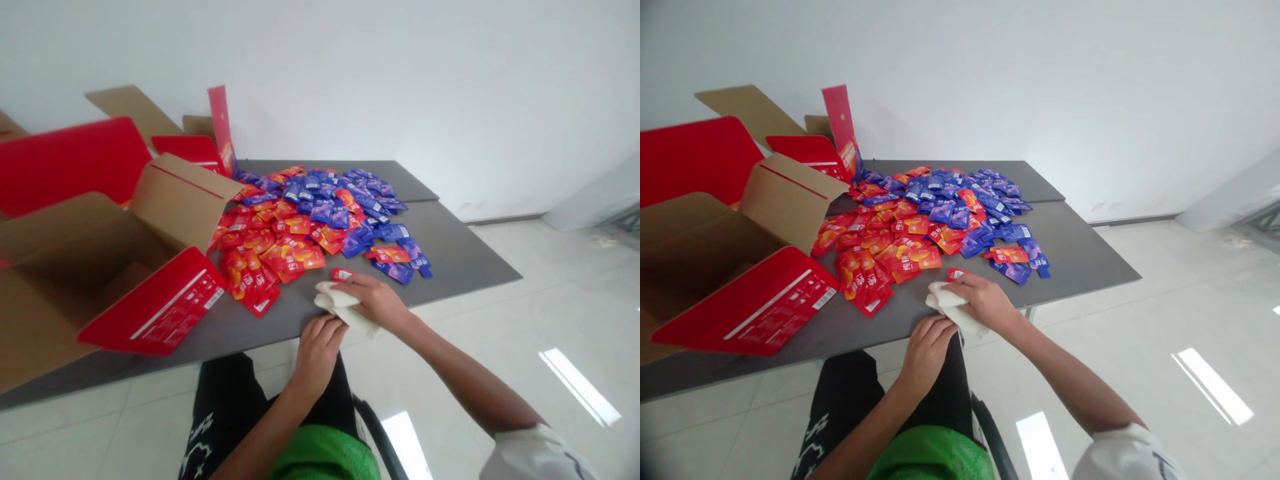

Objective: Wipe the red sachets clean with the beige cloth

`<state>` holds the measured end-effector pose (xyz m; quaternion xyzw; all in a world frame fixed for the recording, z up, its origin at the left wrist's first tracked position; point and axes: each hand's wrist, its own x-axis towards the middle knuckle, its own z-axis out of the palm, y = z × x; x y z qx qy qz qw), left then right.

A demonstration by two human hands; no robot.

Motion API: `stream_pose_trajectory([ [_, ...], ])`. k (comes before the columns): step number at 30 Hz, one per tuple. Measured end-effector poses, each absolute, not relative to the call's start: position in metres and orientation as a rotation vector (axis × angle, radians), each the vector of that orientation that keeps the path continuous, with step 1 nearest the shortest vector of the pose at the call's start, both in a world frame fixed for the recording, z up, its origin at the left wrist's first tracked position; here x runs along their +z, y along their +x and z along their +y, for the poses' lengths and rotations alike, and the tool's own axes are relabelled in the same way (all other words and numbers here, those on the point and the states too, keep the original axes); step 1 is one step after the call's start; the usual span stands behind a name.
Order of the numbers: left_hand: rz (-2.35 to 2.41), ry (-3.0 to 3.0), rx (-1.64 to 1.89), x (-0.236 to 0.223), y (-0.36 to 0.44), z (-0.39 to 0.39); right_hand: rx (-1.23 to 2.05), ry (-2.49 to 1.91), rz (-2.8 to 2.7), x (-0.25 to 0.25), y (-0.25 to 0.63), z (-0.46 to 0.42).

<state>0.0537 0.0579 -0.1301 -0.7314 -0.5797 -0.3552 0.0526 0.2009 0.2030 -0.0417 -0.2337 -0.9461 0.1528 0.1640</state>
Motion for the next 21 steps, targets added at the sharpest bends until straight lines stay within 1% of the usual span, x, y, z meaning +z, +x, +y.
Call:
stream_pose_trajectory([
  [3, -1.782, -2.224, -1.099, -0.130, 0.054, 0.058, 0.505, -0.685, -2.735, -0.057, 0.205, 0.202],
  [6, -1.768, -2.248, -1.131, -0.129, 0.053, 0.059, 0.396, -0.864, -2.688, -0.059, 0.204, 0.233],
  [9, -1.767, -2.247, -1.133, -0.129, 0.052, 0.059, 0.270, -1.012, -2.664, -0.047, 0.206, 0.258],
  [12, -1.776, -2.234, -1.131, -0.130, 0.053, 0.059, 0.273, -0.945, -2.613, -0.040, 0.212, 0.244],
  [17, -1.807, -2.223, -1.124, -0.128, 0.054, 0.058, 0.500, -0.708, -2.689, -0.055, 0.212, 0.198],
  [19, -1.810, -2.229, -1.131, -0.127, 0.054, 0.058, 0.519, -0.735, -2.710, -0.060, 0.206, 0.206],
  [21, -1.808, -2.241, -1.135, -0.127, 0.053, 0.058, 0.456, -0.852, -2.689, -0.058, 0.201, 0.228],
])
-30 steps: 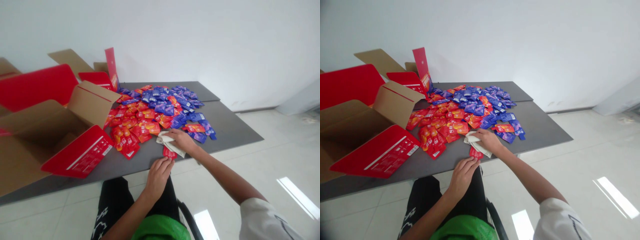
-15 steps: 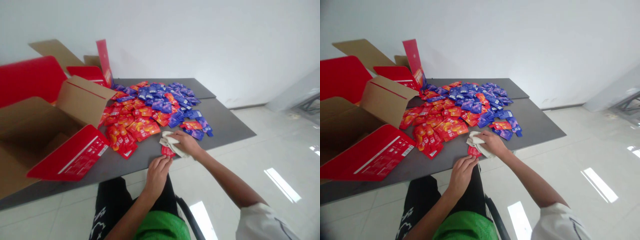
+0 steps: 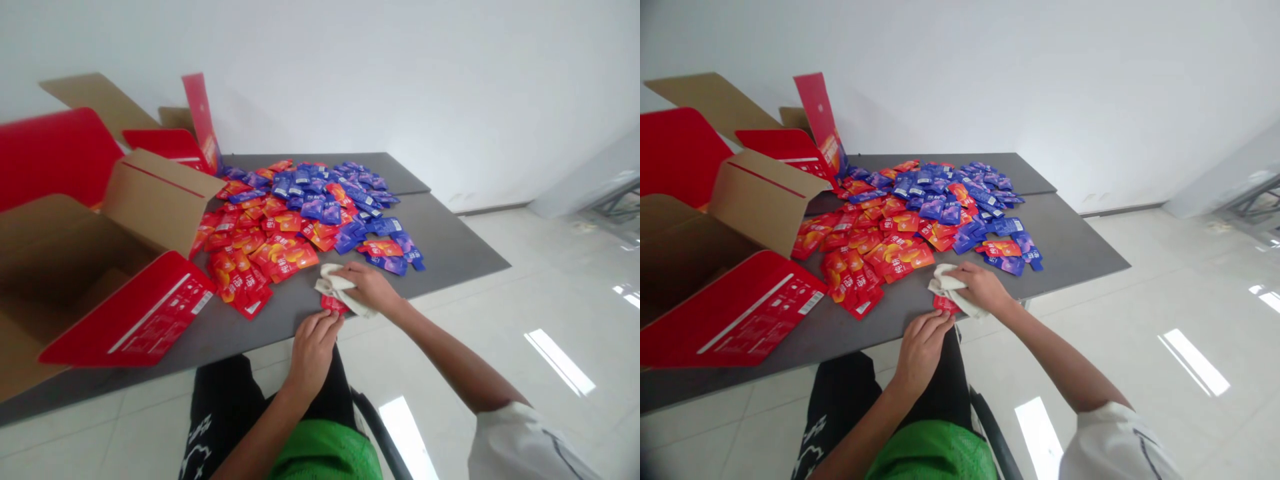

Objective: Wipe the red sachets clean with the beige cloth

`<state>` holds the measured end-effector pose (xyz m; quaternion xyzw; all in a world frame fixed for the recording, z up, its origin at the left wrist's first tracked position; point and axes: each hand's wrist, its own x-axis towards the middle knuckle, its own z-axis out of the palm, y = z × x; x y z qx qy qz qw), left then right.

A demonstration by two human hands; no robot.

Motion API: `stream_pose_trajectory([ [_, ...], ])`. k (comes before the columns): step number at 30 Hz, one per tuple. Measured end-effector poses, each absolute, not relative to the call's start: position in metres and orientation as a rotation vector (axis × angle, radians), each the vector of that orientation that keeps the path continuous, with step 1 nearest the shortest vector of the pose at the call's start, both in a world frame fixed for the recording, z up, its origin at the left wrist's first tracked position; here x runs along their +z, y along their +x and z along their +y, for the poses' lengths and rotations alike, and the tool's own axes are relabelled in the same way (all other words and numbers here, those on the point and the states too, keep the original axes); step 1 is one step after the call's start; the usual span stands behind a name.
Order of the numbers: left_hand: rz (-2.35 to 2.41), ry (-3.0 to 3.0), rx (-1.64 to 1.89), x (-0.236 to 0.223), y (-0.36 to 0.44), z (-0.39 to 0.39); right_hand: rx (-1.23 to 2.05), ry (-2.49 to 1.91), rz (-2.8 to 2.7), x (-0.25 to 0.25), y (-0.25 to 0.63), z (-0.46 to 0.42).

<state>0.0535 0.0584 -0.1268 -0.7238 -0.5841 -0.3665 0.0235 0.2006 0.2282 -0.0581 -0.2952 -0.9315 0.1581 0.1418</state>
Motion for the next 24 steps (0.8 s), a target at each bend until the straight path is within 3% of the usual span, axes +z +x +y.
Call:
stream_pose_trajectory([
  [5, -1.815, -2.230, -1.149, -0.127, 0.054, 0.060, 0.262, -0.966, -2.662, -0.042, 0.202, 0.254],
  [12, -1.813, -2.210, -1.171, -0.125, 0.055, 0.060, 0.533, -0.716, -2.743, -0.057, 0.201, 0.209],
  [19, -1.850, -2.228, -1.184, -0.125, 0.055, 0.060, 0.276, -0.908, -2.648, -0.039, 0.195, 0.252],
  [24, -1.875, -2.210, -1.154, -0.125, 0.056, 0.058, 0.499, -0.703, -2.733, -0.047, 0.200, 0.206],
])
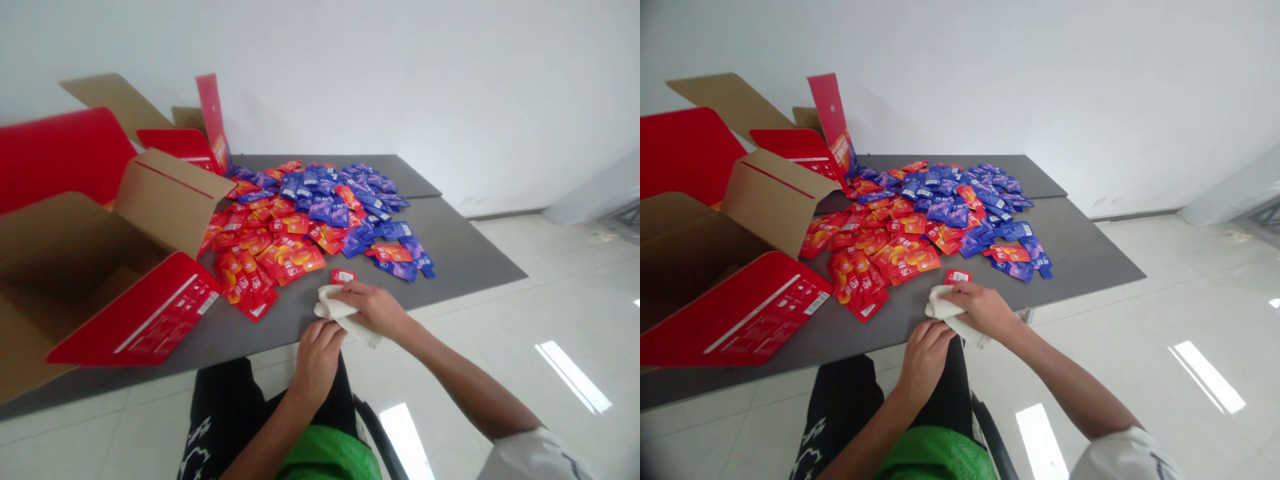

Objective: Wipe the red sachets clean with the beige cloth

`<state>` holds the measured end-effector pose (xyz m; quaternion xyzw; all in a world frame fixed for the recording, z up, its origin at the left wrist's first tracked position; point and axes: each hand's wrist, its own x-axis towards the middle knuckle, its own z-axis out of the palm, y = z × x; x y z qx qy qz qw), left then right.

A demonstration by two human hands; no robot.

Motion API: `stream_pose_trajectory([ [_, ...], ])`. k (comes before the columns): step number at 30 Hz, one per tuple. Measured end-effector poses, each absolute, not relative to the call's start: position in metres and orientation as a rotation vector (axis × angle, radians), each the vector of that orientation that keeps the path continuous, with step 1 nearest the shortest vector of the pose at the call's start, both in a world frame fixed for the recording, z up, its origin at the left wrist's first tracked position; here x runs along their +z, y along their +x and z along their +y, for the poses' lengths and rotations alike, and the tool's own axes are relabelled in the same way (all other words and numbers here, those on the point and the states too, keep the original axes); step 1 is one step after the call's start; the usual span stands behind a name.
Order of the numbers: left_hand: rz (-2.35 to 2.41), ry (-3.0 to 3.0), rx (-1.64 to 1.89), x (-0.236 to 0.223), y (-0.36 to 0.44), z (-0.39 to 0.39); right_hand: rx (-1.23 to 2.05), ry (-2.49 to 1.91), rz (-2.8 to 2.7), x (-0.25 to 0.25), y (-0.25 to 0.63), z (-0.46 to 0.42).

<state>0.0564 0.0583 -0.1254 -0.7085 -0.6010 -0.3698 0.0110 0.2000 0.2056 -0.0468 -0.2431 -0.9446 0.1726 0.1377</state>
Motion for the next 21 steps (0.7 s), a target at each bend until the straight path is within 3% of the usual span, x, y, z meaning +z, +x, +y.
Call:
stream_pose_trajectory([
  [9, -1.827, -2.208, -1.216, -0.124, 0.056, 0.060, 0.269, -0.915, -2.693, -0.039, 0.191, 0.249],
  [16, -1.881, -2.217, -1.162, -0.124, 0.057, 0.058, 0.514, -0.704, -2.782, -0.053, 0.192, 0.210],
  [21, -1.850, -2.207, -1.196, -0.127, 0.056, 0.059, 0.291, -0.951, -2.681, -0.043, 0.183, 0.257],
])
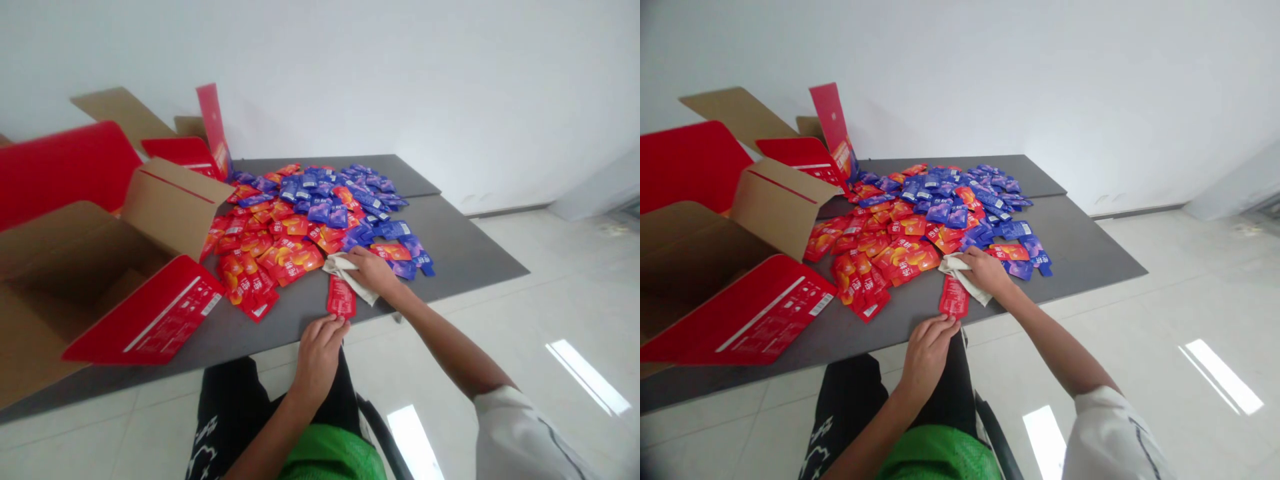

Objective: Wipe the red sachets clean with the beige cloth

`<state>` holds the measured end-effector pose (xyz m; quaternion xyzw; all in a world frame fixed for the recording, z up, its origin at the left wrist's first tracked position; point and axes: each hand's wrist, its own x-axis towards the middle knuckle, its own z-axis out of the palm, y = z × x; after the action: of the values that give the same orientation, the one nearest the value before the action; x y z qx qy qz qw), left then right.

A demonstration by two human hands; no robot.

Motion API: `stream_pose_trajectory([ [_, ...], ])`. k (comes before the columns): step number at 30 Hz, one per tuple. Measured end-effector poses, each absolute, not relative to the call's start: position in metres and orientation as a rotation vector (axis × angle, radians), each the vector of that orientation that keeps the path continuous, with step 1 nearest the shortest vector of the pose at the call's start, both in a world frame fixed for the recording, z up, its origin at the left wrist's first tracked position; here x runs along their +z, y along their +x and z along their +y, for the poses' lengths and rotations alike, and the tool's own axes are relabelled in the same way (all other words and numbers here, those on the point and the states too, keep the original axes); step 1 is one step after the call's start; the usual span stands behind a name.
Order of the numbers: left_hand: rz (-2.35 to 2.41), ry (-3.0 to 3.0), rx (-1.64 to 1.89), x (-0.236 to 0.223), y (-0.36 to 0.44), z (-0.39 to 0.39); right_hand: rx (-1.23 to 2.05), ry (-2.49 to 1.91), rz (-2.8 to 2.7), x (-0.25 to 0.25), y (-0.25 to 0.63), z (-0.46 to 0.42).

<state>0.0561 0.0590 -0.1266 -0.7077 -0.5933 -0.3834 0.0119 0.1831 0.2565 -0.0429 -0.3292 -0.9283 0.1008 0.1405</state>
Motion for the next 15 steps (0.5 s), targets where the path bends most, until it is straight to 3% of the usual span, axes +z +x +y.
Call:
stream_pose_trajectory([
  [8, -1.885, -2.209, -1.195, -0.126, 0.057, 0.058, 0.555, -0.675, -2.780, -0.049, 0.193, 0.208],
  [15, -1.844, -2.213, -1.244, -0.128, 0.056, 0.060, 0.317, -0.905, -2.631, -0.041, 0.189, 0.256],
])
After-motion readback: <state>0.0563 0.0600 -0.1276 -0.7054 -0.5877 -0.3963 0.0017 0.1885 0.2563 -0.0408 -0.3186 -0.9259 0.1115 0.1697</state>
